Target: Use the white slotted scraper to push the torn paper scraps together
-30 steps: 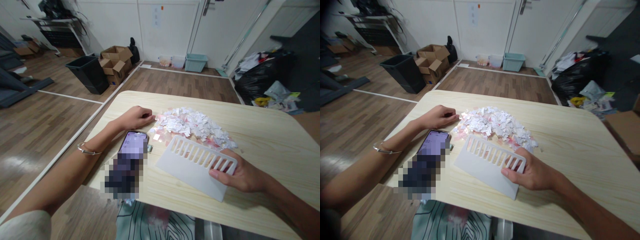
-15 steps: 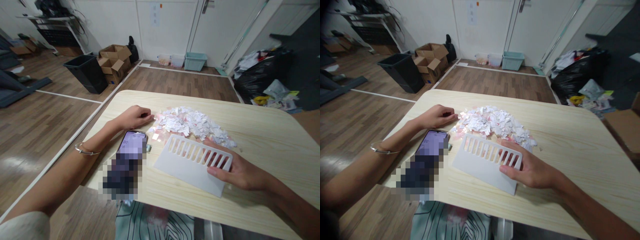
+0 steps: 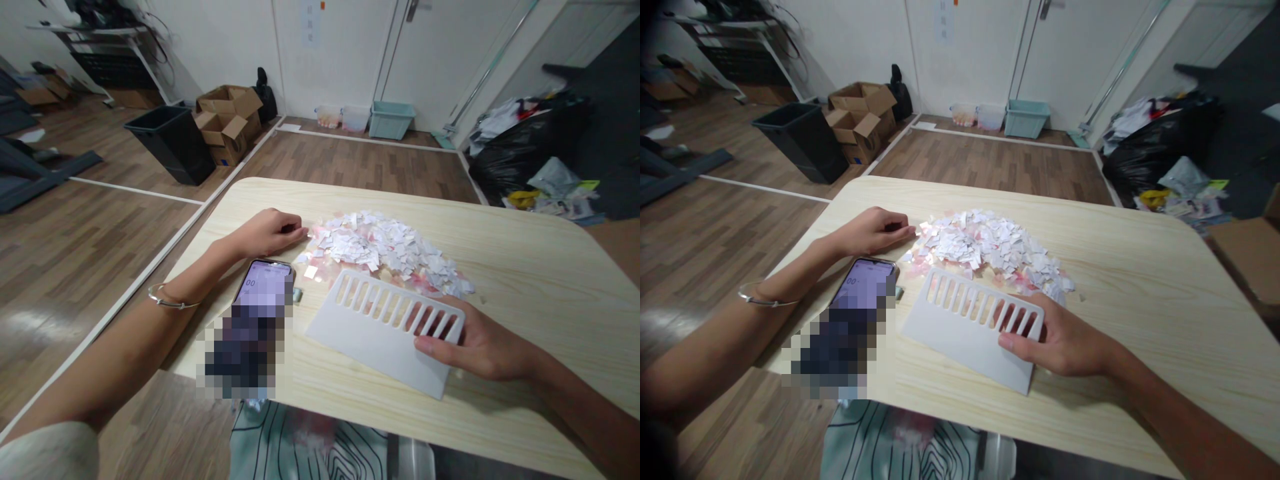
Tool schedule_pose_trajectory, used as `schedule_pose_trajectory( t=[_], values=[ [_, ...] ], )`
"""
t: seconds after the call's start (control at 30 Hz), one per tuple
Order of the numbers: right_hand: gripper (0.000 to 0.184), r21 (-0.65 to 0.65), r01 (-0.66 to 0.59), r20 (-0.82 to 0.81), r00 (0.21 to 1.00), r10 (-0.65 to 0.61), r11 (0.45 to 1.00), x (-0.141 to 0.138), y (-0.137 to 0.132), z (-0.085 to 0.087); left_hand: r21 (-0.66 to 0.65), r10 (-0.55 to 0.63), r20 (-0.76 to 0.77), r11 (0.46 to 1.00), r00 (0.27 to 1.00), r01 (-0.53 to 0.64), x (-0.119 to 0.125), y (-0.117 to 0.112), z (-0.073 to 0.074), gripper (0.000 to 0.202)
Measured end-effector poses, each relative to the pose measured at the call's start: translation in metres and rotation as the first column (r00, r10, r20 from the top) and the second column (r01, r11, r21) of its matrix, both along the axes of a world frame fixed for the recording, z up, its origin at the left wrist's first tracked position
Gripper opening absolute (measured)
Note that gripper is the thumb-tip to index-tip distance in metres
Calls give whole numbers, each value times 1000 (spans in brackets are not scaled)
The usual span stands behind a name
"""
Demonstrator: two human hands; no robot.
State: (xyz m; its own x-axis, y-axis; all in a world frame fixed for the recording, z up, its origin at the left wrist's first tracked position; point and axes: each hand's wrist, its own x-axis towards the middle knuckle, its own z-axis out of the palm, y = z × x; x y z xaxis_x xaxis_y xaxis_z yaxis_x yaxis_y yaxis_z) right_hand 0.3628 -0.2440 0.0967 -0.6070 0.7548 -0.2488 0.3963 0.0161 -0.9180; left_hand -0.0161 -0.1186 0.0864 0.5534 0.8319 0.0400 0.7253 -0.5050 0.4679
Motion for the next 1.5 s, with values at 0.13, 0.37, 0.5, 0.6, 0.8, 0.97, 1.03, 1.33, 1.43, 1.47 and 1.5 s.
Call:
schedule_pose_trajectory(
  t=[0.13,0.37,0.5,0.6,0.8,0.97,1.03,1.33,1.43,1.47,1.5],
  values=[
    [27,9,15,-1,1000,-15,1000,-2,-1,1,-6,4,2,1000,1000,-4,0,0,0,41],
    [32,-36,49,32,998,-48,998,0,-1,-1,6,3,-9,1000,1000,-3,0,0,-1,41],
    [29,-8,53,34,998,-53,999,1,0,-3,5,-1,-14,1000,1000,2,0,0,0,41],
    [28,29,100,28,995,-101,995,1,-1,-5,4,-2,-22,1000,1000,2,0,0,0,41],
    [21,63,67,-46,997,-64,996,1,-1,-4,9,1,-30,1000,1000,-1,-1,-1,0,40],
    [15,88,15,-77,997,-8,996,0,0,-1,6,5,-21,1000,1000,-5,1,0,0,40],
    [16,102,9,-71,997,-2,995,-1,0,0,6,12,-16,1000,1000,-12,2,1,-1,41],
    [39,166,110,-114,989,-92,980,2,2,-8,1,11,-4,1000,1000,-11,3,4,-3,42],
    [34,311,191,-82,981,-174,931,7,1,-9,-4,13,-3,1000,1000,-13,2,4,-4,41],
    [32,372,198,-66,980,-187,907,9,1,-10,-5,10,-3,1000,1000,-10,1,5,-4,41],
    [29,430,193,-48,980,-191,882,10,0,-10,-3,6,-3,1000,1000,-6,1,5,-4,41]
  ],
)
